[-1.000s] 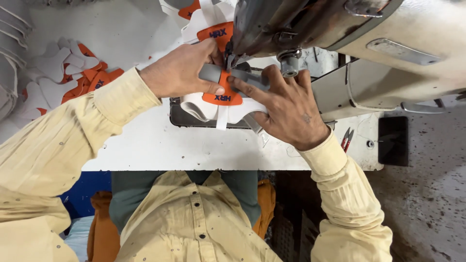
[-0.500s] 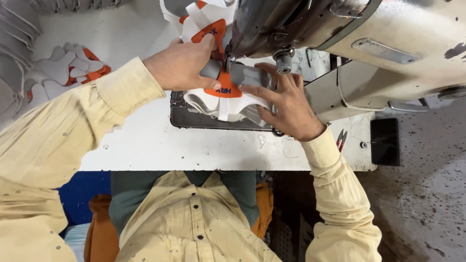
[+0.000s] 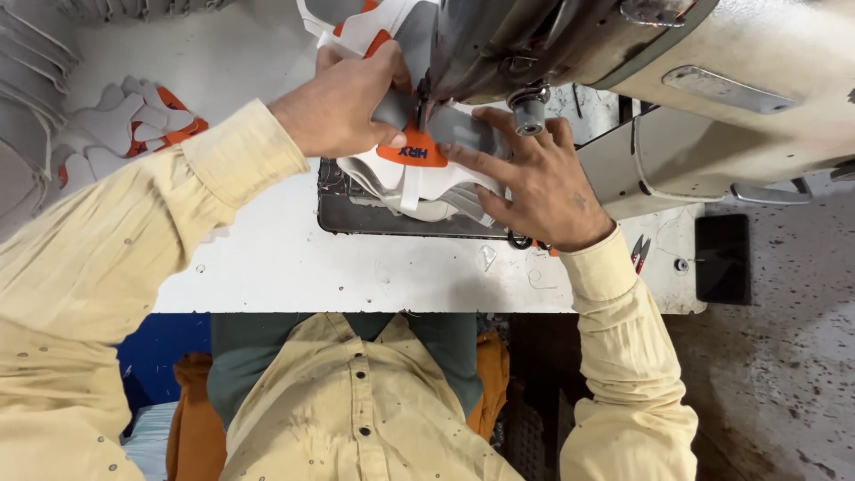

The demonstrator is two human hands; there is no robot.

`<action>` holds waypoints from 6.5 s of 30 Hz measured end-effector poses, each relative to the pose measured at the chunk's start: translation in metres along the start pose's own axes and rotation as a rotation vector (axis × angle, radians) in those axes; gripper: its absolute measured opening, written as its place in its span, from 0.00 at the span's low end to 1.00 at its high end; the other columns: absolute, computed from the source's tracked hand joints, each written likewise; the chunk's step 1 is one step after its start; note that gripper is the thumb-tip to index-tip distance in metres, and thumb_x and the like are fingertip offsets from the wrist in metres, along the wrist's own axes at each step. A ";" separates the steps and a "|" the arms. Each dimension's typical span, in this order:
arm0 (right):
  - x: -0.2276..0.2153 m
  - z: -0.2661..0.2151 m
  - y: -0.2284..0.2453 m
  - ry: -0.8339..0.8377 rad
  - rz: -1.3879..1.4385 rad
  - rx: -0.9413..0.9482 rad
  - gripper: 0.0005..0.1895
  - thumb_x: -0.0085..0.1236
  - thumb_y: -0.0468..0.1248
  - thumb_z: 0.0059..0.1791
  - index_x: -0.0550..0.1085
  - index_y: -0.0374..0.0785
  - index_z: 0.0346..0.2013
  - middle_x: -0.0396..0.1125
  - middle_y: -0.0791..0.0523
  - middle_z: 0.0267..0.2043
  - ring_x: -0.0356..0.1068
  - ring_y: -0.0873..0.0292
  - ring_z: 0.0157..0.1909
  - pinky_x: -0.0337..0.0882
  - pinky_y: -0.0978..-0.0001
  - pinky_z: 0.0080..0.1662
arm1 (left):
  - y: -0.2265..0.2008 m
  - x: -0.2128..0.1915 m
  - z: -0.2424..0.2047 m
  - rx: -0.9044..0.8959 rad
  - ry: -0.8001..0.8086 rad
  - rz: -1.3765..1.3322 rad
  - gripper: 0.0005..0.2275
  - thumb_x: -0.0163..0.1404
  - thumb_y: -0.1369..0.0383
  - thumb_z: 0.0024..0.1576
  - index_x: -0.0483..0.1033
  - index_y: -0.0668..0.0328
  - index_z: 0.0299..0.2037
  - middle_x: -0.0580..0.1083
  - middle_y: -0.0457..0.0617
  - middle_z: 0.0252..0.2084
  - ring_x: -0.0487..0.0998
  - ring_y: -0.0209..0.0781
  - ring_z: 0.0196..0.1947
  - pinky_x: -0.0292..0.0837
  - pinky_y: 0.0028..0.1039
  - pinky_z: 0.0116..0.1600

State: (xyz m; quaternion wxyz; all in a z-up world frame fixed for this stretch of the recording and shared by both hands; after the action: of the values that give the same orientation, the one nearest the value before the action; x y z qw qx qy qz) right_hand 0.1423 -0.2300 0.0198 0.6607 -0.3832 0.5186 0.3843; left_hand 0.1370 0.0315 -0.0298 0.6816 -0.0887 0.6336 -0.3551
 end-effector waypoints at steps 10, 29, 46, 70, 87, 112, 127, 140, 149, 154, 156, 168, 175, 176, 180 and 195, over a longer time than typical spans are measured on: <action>0.003 -0.004 0.054 -0.070 -0.079 0.153 0.33 0.56 0.46 0.49 0.65 0.56 0.71 0.55 0.42 0.69 0.66 0.45 0.58 0.63 0.51 0.56 | 0.009 -0.017 0.043 0.003 0.261 0.109 0.23 0.62 0.69 0.51 0.66 0.59 0.54 0.77 0.59 0.44 0.76 0.55 0.54 0.54 0.47 0.64; 0.007 0.018 0.102 -0.216 -0.108 0.455 0.31 0.54 0.41 0.51 0.64 0.44 0.70 0.61 0.37 0.63 0.65 0.36 0.58 0.63 0.48 0.55 | 0.028 -0.003 0.092 0.164 0.299 0.231 0.26 0.69 0.67 0.44 0.77 0.55 0.55 0.80 0.52 0.45 0.81 0.52 0.46 0.74 0.40 0.49; 0.012 0.008 0.046 -0.285 0.076 0.277 0.31 0.52 0.27 0.53 0.69 0.54 0.70 0.66 0.49 0.68 0.74 0.47 0.59 0.69 0.53 0.61 | 0.045 -0.016 0.014 0.048 0.112 0.073 0.25 0.64 0.58 0.55 0.72 0.64 0.57 0.78 0.64 0.40 0.79 0.62 0.41 0.72 0.44 0.45; 0.028 0.009 0.034 -0.308 0.164 0.268 0.38 0.51 0.20 0.45 0.71 0.53 0.68 0.66 0.54 0.69 0.75 0.50 0.48 0.75 0.59 0.51 | 0.047 -0.018 0.003 0.063 -0.014 -0.053 0.27 0.64 0.57 0.55 0.69 0.74 0.53 0.76 0.68 0.45 0.79 0.60 0.46 0.73 0.41 0.52; 0.161 0.051 -0.090 -0.503 0.277 0.269 0.17 0.56 0.26 0.50 0.76 0.38 0.53 0.73 0.46 0.53 0.72 0.42 0.54 0.72 0.53 0.55 | -0.039 0.093 -0.067 -0.239 -0.672 -1.374 0.19 0.59 0.75 0.57 0.62 0.66 0.54 0.72 0.50 0.52 0.74 0.33 0.53 0.71 0.26 0.60; 0.133 -0.051 0.040 -0.810 0.892 0.722 0.22 0.49 0.16 0.50 0.74 0.35 0.55 0.72 0.56 0.51 0.70 0.62 0.46 0.73 0.72 0.49 | -0.026 0.114 -0.041 -0.172 -0.893 -1.213 0.21 0.58 0.69 0.63 0.59 0.68 0.58 0.67 0.51 0.56 0.68 0.34 0.57 0.66 0.26 0.65; 0.182 -0.139 -0.022 -0.201 -0.013 0.961 0.25 0.65 0.31 0.40 0.74 0.31 0.51 0.68 0.41 0.46 0.67 0.35 0.47 0.68 0.46 0.48 | -0.019 0.126 -0.086 -0.195 -0.820 -1.125 0.17 0.55 0.61 0.66 0.64 0.63 0.56 0.69 0.46 0.50 0.71 0.30 0.49 0.70 0.24 0.57; 0.149 -0.176 -0.041 -0.241 1.436 0.995 0.14 0.59 0.35 0.52 0.78 0.34 0.52 0.75 0.53 0.35 0.75 0.56 0.35 0.77 0.66 0.39 | 0.046 0.092 -0.123 -0.461 -0.982 -1.212 0.23 0.57 0.67 0.60 0.59 0.60 0.60 0.69 0.46 0.51 0.71 0.28 0.31 0.69 0.19 0.33; 0.130 -0.132 0.165 -0.202 2.136 1.022 0.18 0.64 0.40 0.49 0.72 0.37 0.50 0.66 0.61 0.27 0.62 0.67 0.20 0.60 0.75 0.19 | 0.062 0.072 -0.112 -0.401 -0.940 -1.241 0.07 0.60 0.72 0.60 0.78 0.65 0.46 0.73 0.37 0.32 0.63 0.23 0.23 0.56 0.18 0.25; 0.118 -0.073 0.212 -0.149 1.923 0.661 0.20 0.61 0.42 0.51 0.67 0.33 0.50 0.61 0.59 0.27 0.62 0.66 0.22 0.61 0.74 0.24 | 0.051 0.056 -0.115 -0.355 -0.979 -1.240 0.08 0.58 0.75 0.60 0.78 0.63 0.48 0.73 0.35 0.32 0.61 0.20 0.24 0.50 0.17 0.24; 0.124 -0.063 0.202 -0.244 1.796 0.734 0.21 0.59 0.45 0.53 0.64 0.34 0.51 0.61 0.57 0.27 0.62 0.67 0.22 0.62 0.76 0.26 | 0.051 0.062 -0.116 -0.362 -0.988 -1.188 0.07 0.58 0.74 0.62 0.78 0.64 0.48 0.73 0.36 0.33 0.62 0.20 0.26 0.52 0.17 0.26; 0.126 -0.004 0.178 -0.417 1.715 0.786 0.21 0.64 0.41 0.50 0.63 0.34 0.47 0.60 0.58 0.30 0.59 0.67 0.19 0.60 0.73 0.19 | 0.041 0.079 -0.128 -0.335 -1.176 -1.095 0.06 0.56 0.70 0.64 0.76 0.62 0.46 0.68 0.35 0.31 0.59 0.23 0.24 0.52 0.19 0.26; 0.160 -0.095 0.184 -0.538 1.494 0.762 0.22 0.65 0.40 0.50 0.63 0.36 0.48 0.65 0.60 0.29 0.66 0.66 0.19 0.69 0.72 0.20 | 0.002 0.001 -0.133 -0.115 -1.148 -0.820 0.10 0.53 0.68 0.68 0.75 0.61 0.56 0.71 0.39 0.32 0.63 0.26 0.25 0.58 0.20 0.30; 0.160 -0.102 0.175 -0.611 1.475 0.863 0.21 0.64 0.39 0.49 0.64 0.35 0.48 0.64 0.60 0.30 0.64 0.68 0.20 0.66 0.74 0.22 | -0.020 -0.022 -0.124 0.069 -1.098 -0.916 0.21 0.56 0.63 0.64 0.64 0.56 0.64 0.66 0.35 0.49 0.65 0.25 0.46 0.60 0.22 0.51; 0.159 -0.116 0.120 -0.585 1.027 1.076 0.15 0.64 0.33 0.51 0.69 0.33 0.47 0.64 0.56 0.32 0.61 0.64 0.29 0.62 0.70 0.30 | 0.040 0.031 -0.096 -0.141 -0.910 -1.027 0.29 0.55 0.46 0.62 0.63 0.56 0.64 0.71 0.42 0.58 0.74 0.34 0.58 0.74 0.37 0.64; 0.025 0.002 0.106 -0.615 0.174 0.377 0.26 0.65 0.32 0.45 0.71 0.34 0.57 0.66 0.49 0.53 0.65 0.42 0.61 0.61 0.43 0.62 | -0.013 0.066 -0.035 -0.183 -0.429 -1.388 0.16 0.59 0.68 0.61 0.75 0.72 0.55 0.77 0.47 0.49 0.75 0.31 0.47 0.73 0.26 0.56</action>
State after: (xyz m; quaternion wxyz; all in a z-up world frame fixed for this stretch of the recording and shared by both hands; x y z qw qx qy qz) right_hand 0.0515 -0.1818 -0.0157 0.8096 -0.0761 0.3881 0.4338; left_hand 0.0957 -0.0061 -0.0813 0.3986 -0.5940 0.3112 -0.6256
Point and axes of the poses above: each hand's wrist, its own z-axis towards the middle knuckle, its own x-axis out of the palm, y = z × x, the point moved 3 cm from there along z, towards the middle knuckle
